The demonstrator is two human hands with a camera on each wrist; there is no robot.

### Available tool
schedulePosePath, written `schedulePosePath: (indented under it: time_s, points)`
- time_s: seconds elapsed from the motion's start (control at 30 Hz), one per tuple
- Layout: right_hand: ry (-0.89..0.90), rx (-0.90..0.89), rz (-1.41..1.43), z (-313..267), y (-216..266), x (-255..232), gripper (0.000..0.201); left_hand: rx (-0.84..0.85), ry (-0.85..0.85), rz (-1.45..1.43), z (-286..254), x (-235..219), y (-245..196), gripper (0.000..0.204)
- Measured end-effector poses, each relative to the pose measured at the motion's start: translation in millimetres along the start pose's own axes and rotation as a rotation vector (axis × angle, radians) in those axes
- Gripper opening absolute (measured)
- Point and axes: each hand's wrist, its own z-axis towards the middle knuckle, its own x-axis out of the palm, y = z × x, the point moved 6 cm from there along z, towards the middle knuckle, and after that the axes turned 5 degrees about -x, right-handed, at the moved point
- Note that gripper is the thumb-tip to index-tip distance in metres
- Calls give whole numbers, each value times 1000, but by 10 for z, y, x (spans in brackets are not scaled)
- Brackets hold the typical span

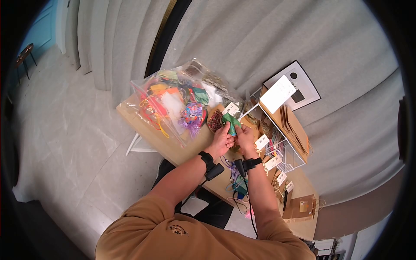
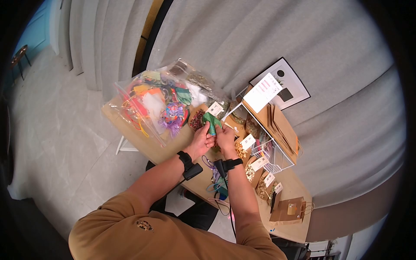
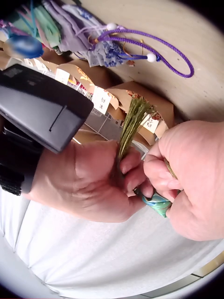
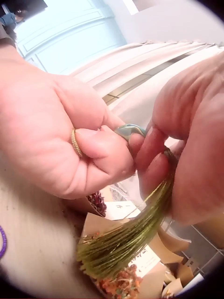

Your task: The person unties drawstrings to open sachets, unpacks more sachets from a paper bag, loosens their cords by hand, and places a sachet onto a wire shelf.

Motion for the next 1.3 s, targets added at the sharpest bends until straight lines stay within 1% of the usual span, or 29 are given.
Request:
schedulePosePath:
  time_s: [0.03, 0.17, 0.3, 0.4, 0.5, 0.6, 0.67, 0.7, 0.77, 0.8, 0.87, 0.9, 0.97, 1.0, 1.07, 1.1, 1.17, 1.2, 1.27, 1.3]
  points:
    - [-52, 25, 56, 49, -75, -64, 20, -14, 3, -5, -5, 15, -1, 30]
    - [-97, -19, 160, 71, -29, -132, 20, -19, 17, -19, -15, 25, -3, 30]
    - [-48, 41, 77, 40, -102, -98, 22, -12, -17, -1, 14, -13, 14, 29]
    - [-62, 50, 64, 39, -88, -87, 23, 4, -5, 39, 20, -20, 6, 27]
    - [-76, 32, 68, 56, -116, -102, 23, 2, 15, 30, 23, -28, 13, 30]
    - [-91, 66, 118, 66, -151, -121, 20, -8, 63, -13, 38, -21, 15, 27]
    - [-123, -1, 164, 87, -107, -167, 19, -14, 19, -34, 21, -24, 25, 22]
    - [-123, 0, 165, 70, -73, -138, 19, -14, 19, -34, 21, -31, 24, 22]
    - [-202, -23, 150, 24, 2, -127, 17, -27, 24, -89, 31, -36, 30, 21]
    - [-204, -22, 150, 37, -27, -128, 17, -29, 24, -88, 28, -24, 28, 21]
    - [-159, -64, 74, 70, -82, -102, 22, -22, 19, -32, 19, -12, 20, 23]
    - [-160, -61, 75, 41, -44, -90, 22, -24, 16, -32, 15, -12, 22, 23]
    - [-59, -55, -5, -5, 55, -16, 17, -40, 8, -5, 13, -4, 26, 26]
    - [-59, -55, -5, 14, 59, -18, 17, -40, 8, -5, 5, 10, 18, 26]
    - [-154, -129, 93, 49, 89, -84, 27, -41, -32, -34, -20, 10, 11, 29]
    - [-155, -128, 93, 55, 39, -86, 27, -41, -33, -34, -12, -2, 24, 29]
    - [28, -73, -170, 77, -95, 16, 20, 2, -52, 45, 13, -26, 16, 32]
    - [27, -74, -171, 65, -48, 30, 20, 2, -51, 45, 12, -17, 12, 32]
    - [-242, -105, 123, 23, 52, -91, 20, -22, -30, -17, 4, -7, 12, 34]
    - [-161, -55, 47, -44, 118, -22, 19, -21, -32, -20, 13, -30, 18, 34]
